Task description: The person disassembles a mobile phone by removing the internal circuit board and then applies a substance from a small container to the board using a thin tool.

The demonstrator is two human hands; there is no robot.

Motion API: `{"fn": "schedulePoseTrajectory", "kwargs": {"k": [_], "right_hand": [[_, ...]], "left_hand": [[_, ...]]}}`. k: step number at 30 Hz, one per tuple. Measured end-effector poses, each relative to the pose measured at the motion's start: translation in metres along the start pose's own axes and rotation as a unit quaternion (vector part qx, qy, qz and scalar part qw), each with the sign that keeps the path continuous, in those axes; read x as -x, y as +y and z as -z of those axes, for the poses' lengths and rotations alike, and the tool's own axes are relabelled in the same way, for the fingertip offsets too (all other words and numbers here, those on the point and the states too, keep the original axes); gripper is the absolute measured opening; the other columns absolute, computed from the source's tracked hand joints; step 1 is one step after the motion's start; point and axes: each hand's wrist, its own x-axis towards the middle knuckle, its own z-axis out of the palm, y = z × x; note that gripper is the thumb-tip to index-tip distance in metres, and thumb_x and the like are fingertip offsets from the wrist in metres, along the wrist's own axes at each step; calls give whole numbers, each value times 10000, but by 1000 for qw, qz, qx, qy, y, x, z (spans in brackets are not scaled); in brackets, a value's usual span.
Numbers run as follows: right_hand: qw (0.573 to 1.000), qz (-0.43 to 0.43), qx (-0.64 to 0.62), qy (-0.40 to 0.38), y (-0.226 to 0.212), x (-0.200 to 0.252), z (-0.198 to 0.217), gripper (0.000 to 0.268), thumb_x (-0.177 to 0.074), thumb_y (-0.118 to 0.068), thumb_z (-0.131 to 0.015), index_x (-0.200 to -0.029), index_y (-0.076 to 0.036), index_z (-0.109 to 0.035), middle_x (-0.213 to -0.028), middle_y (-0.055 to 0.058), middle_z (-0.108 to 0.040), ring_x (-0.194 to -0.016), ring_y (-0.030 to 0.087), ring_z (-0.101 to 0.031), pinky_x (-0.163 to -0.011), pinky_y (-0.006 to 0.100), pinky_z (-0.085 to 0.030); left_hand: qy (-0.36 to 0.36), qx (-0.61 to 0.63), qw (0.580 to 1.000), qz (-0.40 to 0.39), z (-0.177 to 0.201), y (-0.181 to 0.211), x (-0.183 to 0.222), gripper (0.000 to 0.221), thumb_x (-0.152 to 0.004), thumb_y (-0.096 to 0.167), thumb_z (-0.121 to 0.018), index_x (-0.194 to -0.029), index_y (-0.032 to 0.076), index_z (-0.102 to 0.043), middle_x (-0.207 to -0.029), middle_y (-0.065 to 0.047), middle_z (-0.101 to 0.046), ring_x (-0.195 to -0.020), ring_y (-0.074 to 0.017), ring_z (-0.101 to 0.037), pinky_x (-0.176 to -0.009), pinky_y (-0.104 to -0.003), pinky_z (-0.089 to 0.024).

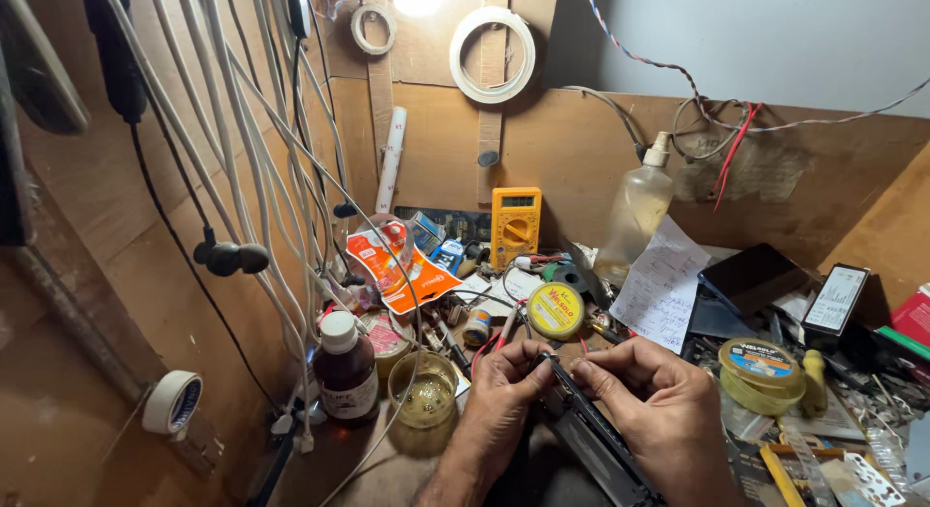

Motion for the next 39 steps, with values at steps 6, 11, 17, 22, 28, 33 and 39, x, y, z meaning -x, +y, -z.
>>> {"fn": "schedulePoseTrajectory", "kwargs": {"k": [6,11,17,22,28,33,39], "right_hand": [[1000,-4,-10,-3,2,1,0,103,-847,-34,-772,-924,29,-797,-782,87,-822,-679,64,-690,-608,222,-547],[1000,2,9,-8,0,2,1,97,-845,-41,-772,-916,19,-800,-775,82,-827,-676,61,-695,-605,221,-547],[996,58,69,15,-5,5,-2,89,-817,-60,-799,-885,-4,-806,-761,58,-838,-681,50,-719,-612,221,-568],[985,125,117,28,-4,6,-4,105,-799,-55,-809,-898,-19,-801,-773,31,-836,-686,33,-731,-616,218,-586],[979,150,133,23,0,2,-5,137,-797,-44,-808,-931,-15,-797,-781,29,-830,-695,25,-714,-615,218,-577],[985,146,96,-9,1,-3,-3,127,-836,-18,-772,-958,2,-799,-821,28,-826,-738,19,-688,-652,204,-574],[992,107,56,-37,2,-4,0,131,-860,22,-739,-975,20,-801,-845,59,-815,-776,38,-693,-690,212,-574]], "left_hand": [[-3,6,1000,5,3,-2,0,148,-930,107,-729,-1034,18,-673,-828,-30,-714,-693,-98,-662,-652,-247,-547],[-1,5,1000,0,4,-4,-1,162,-925,106,-741,-1042,14,-675,-861,-40,-727,-733,-103,-674,-681,-245,-556],[1,-1,1000,-6,4,-4,-2,166,-912,110,-743,-1039,22,-681,-893,-37,-742,-773,-98,-682,-719,-241,-554],[11,-20,1000,-15,3,-6,-2,147,-913,84,-734,-1036,22,-685,-886,-25,-731,-776,-92,-671,-732,-240,-545],[25,-46,998,-16,0,-5,-1,143,-916,88,-726,-1033,10,-696,-863,-38,-727,-746,-99,-658,-706,-246,-534],[18,-58,997,-48,-4,-6,-2,182,-919,100,-730,-1060,-16,-720,-918,-37,-749,-810,-78,-670,-768,-222,-539],[30,-58,997,-39,-3,-8,-3,185,-899,104,-742,-1047,-7,-727,-905,-30,-753,-783,-76,-666,-724,-222,-528]]}}
